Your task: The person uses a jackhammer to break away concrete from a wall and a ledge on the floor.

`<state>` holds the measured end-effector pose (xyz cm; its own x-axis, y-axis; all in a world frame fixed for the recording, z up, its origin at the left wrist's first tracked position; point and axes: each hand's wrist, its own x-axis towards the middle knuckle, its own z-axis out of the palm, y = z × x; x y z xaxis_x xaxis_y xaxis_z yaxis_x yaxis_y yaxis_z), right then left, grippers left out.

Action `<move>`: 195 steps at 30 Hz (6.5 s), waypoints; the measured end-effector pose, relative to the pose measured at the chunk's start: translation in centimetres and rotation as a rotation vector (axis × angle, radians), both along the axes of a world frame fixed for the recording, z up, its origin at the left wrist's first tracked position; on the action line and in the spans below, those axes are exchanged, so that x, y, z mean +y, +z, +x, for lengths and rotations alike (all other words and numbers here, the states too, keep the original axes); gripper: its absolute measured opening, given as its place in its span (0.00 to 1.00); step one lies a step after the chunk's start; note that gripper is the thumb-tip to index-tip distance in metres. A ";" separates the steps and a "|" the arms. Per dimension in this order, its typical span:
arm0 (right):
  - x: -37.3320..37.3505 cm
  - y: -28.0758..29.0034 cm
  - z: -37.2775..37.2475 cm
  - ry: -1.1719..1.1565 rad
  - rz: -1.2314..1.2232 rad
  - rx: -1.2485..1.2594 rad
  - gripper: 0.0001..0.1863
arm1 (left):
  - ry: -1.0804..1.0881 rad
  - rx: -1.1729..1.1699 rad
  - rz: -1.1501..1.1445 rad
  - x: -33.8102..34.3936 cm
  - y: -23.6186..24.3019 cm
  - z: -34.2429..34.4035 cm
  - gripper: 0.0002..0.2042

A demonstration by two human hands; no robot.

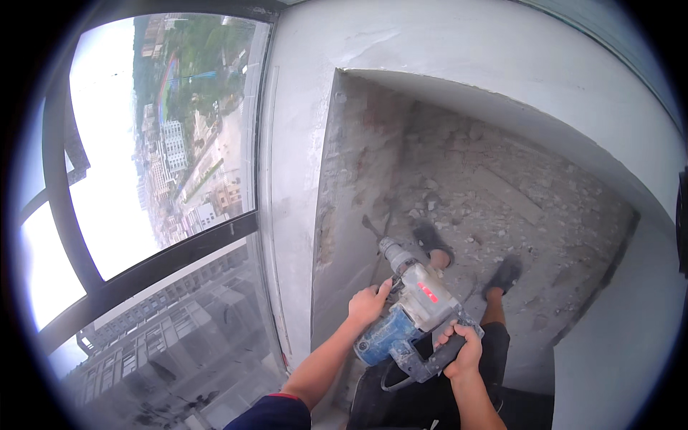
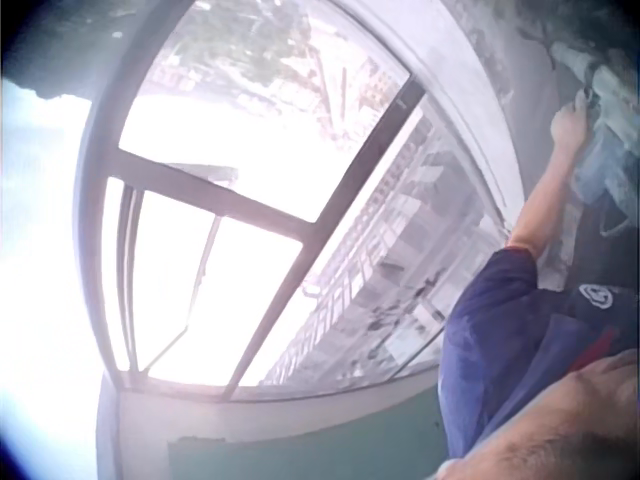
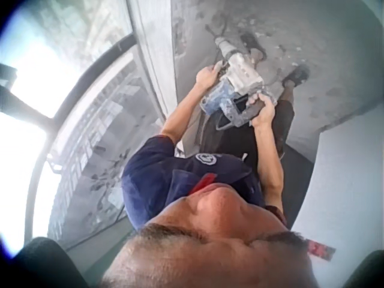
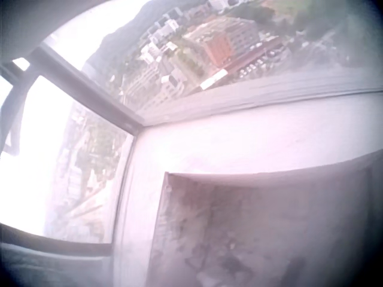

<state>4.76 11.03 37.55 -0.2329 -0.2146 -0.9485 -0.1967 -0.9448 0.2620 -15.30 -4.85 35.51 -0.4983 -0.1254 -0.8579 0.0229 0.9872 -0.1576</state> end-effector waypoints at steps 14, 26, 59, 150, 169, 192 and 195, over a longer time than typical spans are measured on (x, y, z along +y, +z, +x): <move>2.2 -2.9 -4.4 0.365 0.269 -0.010 0.09 | 0.744 -0.023 0.323 -4.3 -7.5 1.0 0.35; -1.1 -2.0 -5.1 0.336 0.245 -0.104 0.11 | 0.609 -0.074 0.184 -5.3 -6.8 -1.4 0.36; -2.2 2.1 -7.1 0.211 0.317 -0.113 0.10 | 0.565 -0.004 0.223 -7.8 -9.9 -1.6 0.34; -5.3 4.8 -15.2 0.560 0.808 -0.014 0.03 | 0.590 0.050 0.611 -8.5 -14.4 -3.1 0.17; -7.7 4.1 -15.1 0.854 1.064 0.199 0.07 | 1.573 -0.316 0.883 -17.1 -21.1 1.2 0.21; -8.0 0.1 -14.5 0.749 1.099 0.025 0.07 | 1.117 -0.068 0.782 -10.6 -21.7 -1.9 0.14; -7.5 1.3 -15.3 0.762 1.066 0.056 0.07 | 1.224 -0.119 0.767 -16.3 -25.4 -0.8 0.17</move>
<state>-10.59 3.50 38.84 -0.4317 0.5355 -0.7258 0.4619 -0.5600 -0.6879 -16.14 -21.11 10.15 -0.3403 0.0886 -0.9361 -0.9058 0.2361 0.3517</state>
